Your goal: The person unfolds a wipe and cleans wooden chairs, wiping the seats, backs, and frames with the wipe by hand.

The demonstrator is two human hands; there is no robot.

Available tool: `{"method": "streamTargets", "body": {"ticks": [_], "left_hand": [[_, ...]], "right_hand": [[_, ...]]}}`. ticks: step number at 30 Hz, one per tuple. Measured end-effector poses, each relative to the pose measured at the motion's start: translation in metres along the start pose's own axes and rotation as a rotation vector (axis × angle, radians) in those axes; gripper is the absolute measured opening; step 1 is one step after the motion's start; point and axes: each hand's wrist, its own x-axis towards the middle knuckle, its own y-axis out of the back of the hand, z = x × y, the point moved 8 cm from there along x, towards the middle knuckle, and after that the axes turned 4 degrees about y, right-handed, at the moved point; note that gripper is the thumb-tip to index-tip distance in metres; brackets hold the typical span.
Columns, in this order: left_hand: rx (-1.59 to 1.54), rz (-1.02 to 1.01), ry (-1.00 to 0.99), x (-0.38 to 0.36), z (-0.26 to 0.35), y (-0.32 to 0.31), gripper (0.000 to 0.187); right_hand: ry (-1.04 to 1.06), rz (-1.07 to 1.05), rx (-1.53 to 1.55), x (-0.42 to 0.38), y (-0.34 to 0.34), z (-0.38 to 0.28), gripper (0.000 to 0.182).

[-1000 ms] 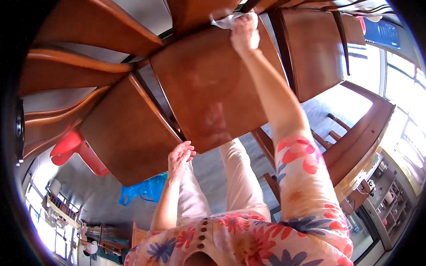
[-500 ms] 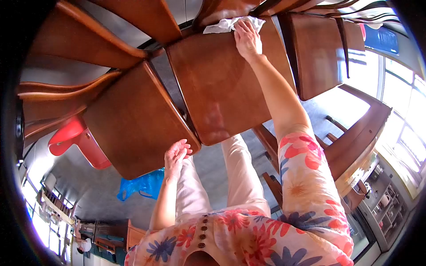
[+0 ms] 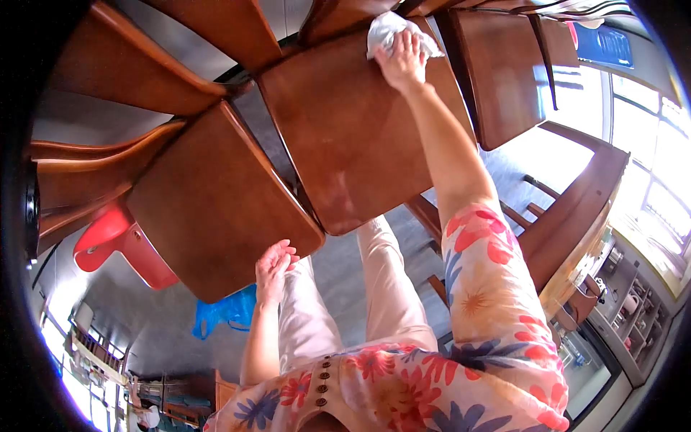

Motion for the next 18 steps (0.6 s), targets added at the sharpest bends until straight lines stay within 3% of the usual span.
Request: {"method": "streamTargets", "body": {"ticks": [2,4,6,8,9,10,13,18], "left_hand": [[0.039,0.012,0.012,-0.01,0.001,-0.003,0.026],[0.037,-0.018,0.0,-0.007,-0.001,-0.007,0.026],[0.076,-0.05,-0.011,-0.009,-0.006,-0.01,0.027],[0.058,-0.051,-0.007,-0.01,-0.008,-0.009,0.027],[0.047,-0.043,0.0,-0.012,-0.004,-0.01,0.027],[0.029,-0.03,0.001,-0.01,-0.003,-0.012,0.027],[0.013,0.007,0.022,-0.002,-0.015,-0.006,0.027],[0.031,0.018,0.032,-0.003,-0.012,-0.01,0.026]], "right_hand": [[0.064,0.06,0.014,-0.026,-0.001,0.006,0.075],[0.144,0.077,-0.136,-0.122,-0.021,0.007,0.078],[0.217,-0.019,-0.062,-0.206,-0.014,-0.006,0.079],[0.187,-0.088,-0.117,-0.19,-0.02,0.009,0.079],[0.188,-0.032,-0.07,-0.14,0.004,-0.002,0.078],[0.146,-0.08,-0.179,-0.091,-0.013,0.021,0.077],[0.023,0.027,-0.038,0.026,0.002,0.046,0.078],[-0.004,0.129,-0.044,-0.005,0.004,0.059,0.079]]}}
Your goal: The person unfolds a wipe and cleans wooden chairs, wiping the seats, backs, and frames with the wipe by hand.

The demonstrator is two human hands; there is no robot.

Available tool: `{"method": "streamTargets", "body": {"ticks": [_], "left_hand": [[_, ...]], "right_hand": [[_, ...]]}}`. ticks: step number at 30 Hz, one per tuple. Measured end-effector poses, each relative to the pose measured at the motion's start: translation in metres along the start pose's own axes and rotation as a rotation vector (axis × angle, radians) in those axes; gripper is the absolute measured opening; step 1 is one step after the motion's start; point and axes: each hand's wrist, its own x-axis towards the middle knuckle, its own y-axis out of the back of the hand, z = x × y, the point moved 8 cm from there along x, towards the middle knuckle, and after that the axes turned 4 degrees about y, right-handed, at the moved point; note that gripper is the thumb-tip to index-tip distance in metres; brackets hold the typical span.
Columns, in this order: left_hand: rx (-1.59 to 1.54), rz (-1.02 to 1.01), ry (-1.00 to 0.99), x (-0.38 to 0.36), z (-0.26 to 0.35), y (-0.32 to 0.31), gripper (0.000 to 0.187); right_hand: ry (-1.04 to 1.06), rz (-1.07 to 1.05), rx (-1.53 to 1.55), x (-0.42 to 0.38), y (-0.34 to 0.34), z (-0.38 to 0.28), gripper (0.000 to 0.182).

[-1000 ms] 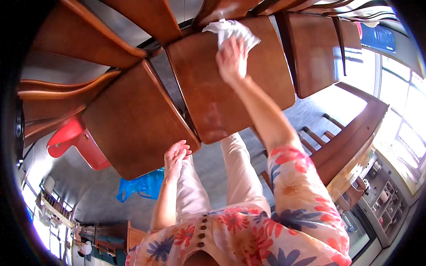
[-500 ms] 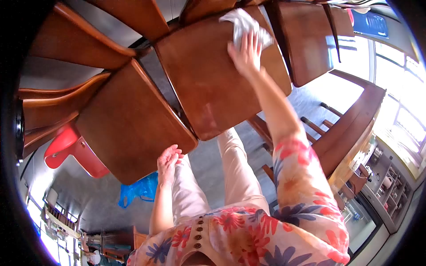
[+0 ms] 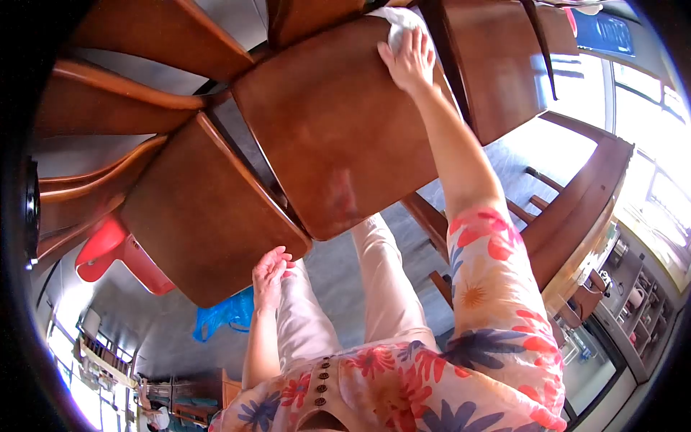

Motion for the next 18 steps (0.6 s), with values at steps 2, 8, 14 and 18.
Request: {"method": "streamTargets", "body": {"ticks": [2,8,14,18], "left_hand": [[-0.003,-0.012,-0.022,-0.002,0.009,-0.004,0.026],[0.002,-0.039,-0.04,-0.012,0.036,-0.008,0.027],[0.054,-0.011,-0.065,-0.017,0.026,0.017,0.027],[0.0,0.027,-0.06,-0.016,0.02,0.029,0.027]], "right_hand": [[-0.066,-0.004,-0.005,-0.06,0.007,0.022,0.08],[-0.35,-0.079,0.084,-0.254,0.006,0.021,0.081],[0.258,-0.373,0.142,-0.176,-0.015,-0.205,0.077],[0.615,-0.235,0.071,-0.085,-0.034,-0.299,0.074]]}}
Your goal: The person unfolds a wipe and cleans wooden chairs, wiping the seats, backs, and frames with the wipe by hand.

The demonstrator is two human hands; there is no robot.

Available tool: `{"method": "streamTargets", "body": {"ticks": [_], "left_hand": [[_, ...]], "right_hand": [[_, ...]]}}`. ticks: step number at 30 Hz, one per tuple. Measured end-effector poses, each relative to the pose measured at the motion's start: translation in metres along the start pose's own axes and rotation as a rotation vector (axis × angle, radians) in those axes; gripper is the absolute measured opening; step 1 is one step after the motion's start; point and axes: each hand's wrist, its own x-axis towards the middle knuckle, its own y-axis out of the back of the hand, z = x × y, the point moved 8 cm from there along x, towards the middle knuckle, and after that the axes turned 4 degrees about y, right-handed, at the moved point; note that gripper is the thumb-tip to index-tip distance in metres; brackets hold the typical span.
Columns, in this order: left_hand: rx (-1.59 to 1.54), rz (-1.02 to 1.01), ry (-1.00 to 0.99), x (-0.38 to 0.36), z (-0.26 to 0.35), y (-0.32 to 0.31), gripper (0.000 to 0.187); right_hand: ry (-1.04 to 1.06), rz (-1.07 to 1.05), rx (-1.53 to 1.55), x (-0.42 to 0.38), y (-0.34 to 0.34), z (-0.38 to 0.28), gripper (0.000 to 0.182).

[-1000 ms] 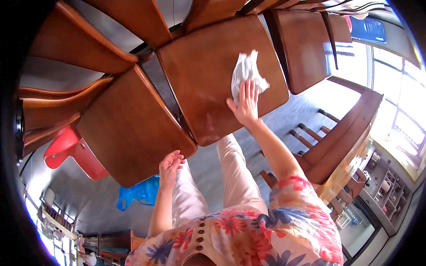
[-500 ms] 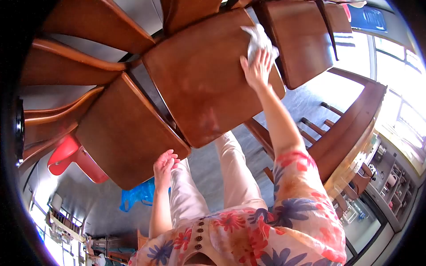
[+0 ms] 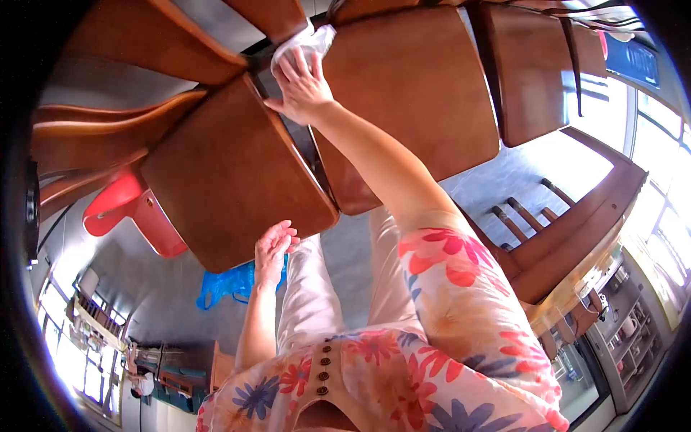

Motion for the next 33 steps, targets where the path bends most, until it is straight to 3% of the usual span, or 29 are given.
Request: {"method": "streamTargets", "body": {"ticks": [2,3,6,7,9,13,16,18,20,22,25,28,29,30,33], "left_hand": [[0.016,0.017,0.018,-0.004,-0.004,0.005,0.028],[0.003,0.013,0.03,-0.004,-0.005,0.005,0.028],[0.019,-0.01,0.004,-0.004,-0.002,0.005,0.028],[0.01,-0.002,0.01,-0.006,0.003,0.004,0.028],[-0.012,0.02,0.029,-0.006,0.005,0.006,0.028],[0.017,0.03,0.034,-0.007,0.012,0.01,0.028],[0.042,0.009,0.02,-0.006,0.014,0.011,0.029],[0.057,-0.004,0.023,-0.004,0.011,0.008,0.028],[0.121,-0.01,0.057,0.004,0.006,0.003,0.028],[0.176,-0.023,0.074,0.01,0.005,-0.005,0.028],[0.218,-0.072,0.057,0.012,0.011,-0.021,0.028],[0.236,-0.109,0.067,0.014,0.025,-0.039,0.028],[0.243,-0.118,0.065,0.015,0.028,-0.042,0.028],[0.251,-0.123,0.058,0.017,0.033,-0.045,0.028],[0.311,-0.135,0.017,0.018,0.051,-0.057,0.029]], "right_hand": [[-0.003,0.034,-0.079,-0.004,-0.01,-0.002,0.072],[0.023,-0.053,-0.075,-0.024,-0.01,-0.009,0.07],[0.177,-0.291,-0.046,-0.157,-0.012,-0.058,0.072],[0.128,-0.44,0.027,-0.204,-0.031,-0.069,0.07],[0.108,-0.452,0.149,-0.256,-0.032,-0.072,0.067],[0.186,-0.359,0.177,-0.262,-0.02,-0.063,0.066],[-0.212,-0.39,0.092,-0.285,-0.017,-0.006,0.065],[-0.621,-0.319,-0.007,-0.302,0.001,0.091,0.064],[-0.732,0.196,-0.096,-0.332,0.018,0.191,0.066],[-0.907,0.251,-0.031,-0.336,0.034,0.255,0.068],[-1.072,0.37,-0.006,-0.343,0.028,0.25,0.07],[-0.809,0.438,0.026,-0.352,-0.007,0.151,0.072],[-0.857,0.355,0.114,-0.35,-0.008,0.122,0.075],[-0.948,0.224,0.127,-0.349,-0.012,0.116,0.076],[-0.958,0.204,0.037,-0.325,0.007,0.155,0.077]]}}
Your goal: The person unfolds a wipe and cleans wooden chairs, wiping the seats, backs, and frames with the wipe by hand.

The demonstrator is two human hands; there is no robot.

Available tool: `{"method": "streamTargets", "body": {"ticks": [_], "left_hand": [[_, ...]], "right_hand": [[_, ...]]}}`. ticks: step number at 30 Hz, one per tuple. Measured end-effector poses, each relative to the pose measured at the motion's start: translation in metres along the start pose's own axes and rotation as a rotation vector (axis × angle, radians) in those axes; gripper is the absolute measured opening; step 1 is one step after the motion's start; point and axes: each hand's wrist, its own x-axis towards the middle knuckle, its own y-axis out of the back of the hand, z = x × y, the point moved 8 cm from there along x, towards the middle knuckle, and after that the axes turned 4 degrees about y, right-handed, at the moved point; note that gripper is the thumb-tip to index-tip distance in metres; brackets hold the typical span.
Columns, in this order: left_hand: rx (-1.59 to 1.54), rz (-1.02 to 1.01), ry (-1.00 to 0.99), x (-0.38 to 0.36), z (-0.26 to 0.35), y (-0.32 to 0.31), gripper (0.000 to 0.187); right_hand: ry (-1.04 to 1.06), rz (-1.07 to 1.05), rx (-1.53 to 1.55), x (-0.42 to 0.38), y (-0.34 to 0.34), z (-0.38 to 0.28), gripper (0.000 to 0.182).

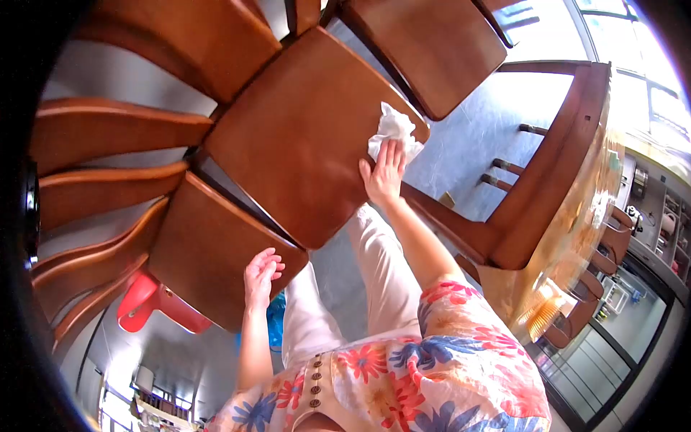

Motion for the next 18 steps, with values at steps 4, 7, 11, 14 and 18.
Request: {"method": "streamTargets", "body": {"ticks": [4,7,11,14,18], "left_hand": [[0.061,0.055,-0.007,0.011,0.012,-0.005,0.028],[0.012,0.046,-0.034,0.021,0.016,-0.027,0.027],[0.057,0.015,0.006,0.037,0.03,-0.068,0.027],[0.162,-0.022,-0.083,0.058,0.062,-0.092,0.027],[0.237,-0.04,-0.269,0.094,0.12,-0.116,0.026]], "right_hand": [[0.019,0.112,0.027,0.117,0.015,0.016,0.067],[0.031,-0.028,0.215,0.162,0.009,0.03,0.053],[0.096,0.204,0.362,0.143,0.024,0.035,0.033],[-0.483,-0.05,1.039,0.162,0.016,0.078,0.028],[-0.406,-0.43,2.02,0.192,0.064,0.063,0.037]]}}
